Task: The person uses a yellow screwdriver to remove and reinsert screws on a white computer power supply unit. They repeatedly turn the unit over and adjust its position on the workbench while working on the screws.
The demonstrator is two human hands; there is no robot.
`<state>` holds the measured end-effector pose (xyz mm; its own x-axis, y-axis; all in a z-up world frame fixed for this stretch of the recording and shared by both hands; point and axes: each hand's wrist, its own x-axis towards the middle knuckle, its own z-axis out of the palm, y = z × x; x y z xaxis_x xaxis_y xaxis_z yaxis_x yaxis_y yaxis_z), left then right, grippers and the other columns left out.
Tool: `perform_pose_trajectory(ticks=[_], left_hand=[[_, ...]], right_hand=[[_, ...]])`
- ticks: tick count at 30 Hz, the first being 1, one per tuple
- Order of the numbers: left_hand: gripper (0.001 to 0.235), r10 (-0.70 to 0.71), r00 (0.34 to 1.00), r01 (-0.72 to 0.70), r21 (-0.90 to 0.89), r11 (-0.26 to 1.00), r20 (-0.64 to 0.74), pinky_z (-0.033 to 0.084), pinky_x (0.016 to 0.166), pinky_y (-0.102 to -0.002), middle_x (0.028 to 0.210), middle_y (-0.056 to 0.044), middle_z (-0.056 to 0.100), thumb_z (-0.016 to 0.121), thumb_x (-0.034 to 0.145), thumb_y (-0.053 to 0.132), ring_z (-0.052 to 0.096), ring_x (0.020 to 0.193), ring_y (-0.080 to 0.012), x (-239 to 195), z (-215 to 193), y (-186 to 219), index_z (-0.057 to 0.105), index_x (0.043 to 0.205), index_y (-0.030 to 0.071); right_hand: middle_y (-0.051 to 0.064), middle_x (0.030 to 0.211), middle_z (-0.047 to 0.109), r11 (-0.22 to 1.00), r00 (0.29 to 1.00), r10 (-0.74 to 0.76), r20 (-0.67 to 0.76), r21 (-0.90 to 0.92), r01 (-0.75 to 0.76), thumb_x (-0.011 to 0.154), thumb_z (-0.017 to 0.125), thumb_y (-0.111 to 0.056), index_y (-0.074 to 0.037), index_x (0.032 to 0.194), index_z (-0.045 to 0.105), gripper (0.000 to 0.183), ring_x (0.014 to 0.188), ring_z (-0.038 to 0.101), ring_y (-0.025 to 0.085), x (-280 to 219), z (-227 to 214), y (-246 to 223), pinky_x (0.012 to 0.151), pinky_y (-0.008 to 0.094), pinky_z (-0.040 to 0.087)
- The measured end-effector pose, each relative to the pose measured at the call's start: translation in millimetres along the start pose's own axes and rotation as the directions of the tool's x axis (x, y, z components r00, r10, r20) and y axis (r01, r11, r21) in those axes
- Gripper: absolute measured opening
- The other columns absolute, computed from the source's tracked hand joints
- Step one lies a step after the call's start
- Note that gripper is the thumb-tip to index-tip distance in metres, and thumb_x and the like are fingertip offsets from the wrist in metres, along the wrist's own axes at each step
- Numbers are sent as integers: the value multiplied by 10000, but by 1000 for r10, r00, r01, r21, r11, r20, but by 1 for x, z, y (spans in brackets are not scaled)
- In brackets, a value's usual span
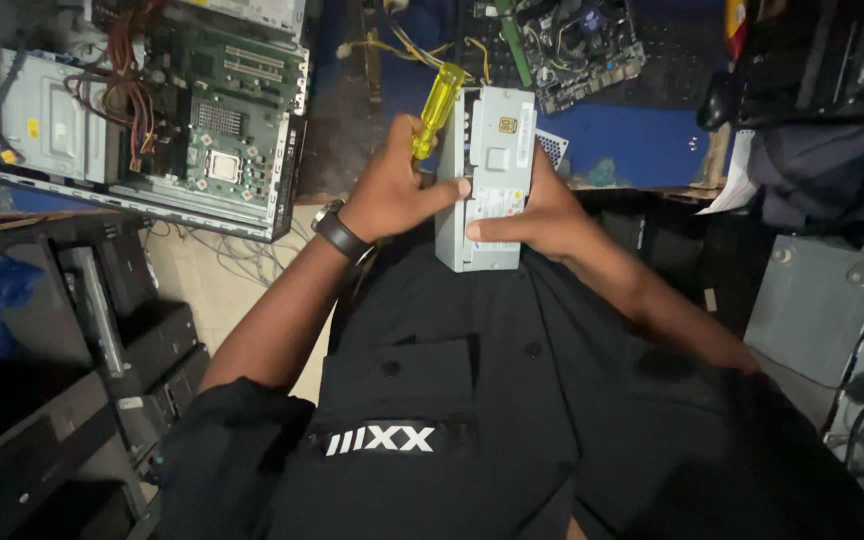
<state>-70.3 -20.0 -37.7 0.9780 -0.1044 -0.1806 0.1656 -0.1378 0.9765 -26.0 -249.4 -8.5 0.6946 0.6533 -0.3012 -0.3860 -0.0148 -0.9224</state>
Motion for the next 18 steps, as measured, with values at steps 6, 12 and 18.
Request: perform_pose_trajectory(ticks=[6,12,18], left_hand=[[639,21,1000,-21,-27,999,4,578,662,-280,1099,-104,524,867,854,222,588,900,-106,2,6,-4,369,1200,21],[657,38,999,-37,-83,996,13,638,787,-260,1157,-103,536,861,869,204,646,1013,-106,3,12,-6,339,1226,25],[660,-124,992,127,-85,988,31,465,659,-266,1058,-62,480,872,875,241,482,818,-108,5,14,-10,364,1241,33]], right_hand=[[120,1471,493,999,999,-18,-27,-35,17,656,926,-30,2,1586,191,1186,1405,498,244,-1,-11,9,1159,411,462],[121,1461,494,995,999,23,-39,-97,-27,644,939,-67,-3,1578,145,1228,1395,508,245,-1,-21,16,1153,414,467],[129,1466,485,998,999,-39,16,-52,40,710,933,-96,16,1585,171,1165,1412,492,248,0,-28,18,1187,419,455]])
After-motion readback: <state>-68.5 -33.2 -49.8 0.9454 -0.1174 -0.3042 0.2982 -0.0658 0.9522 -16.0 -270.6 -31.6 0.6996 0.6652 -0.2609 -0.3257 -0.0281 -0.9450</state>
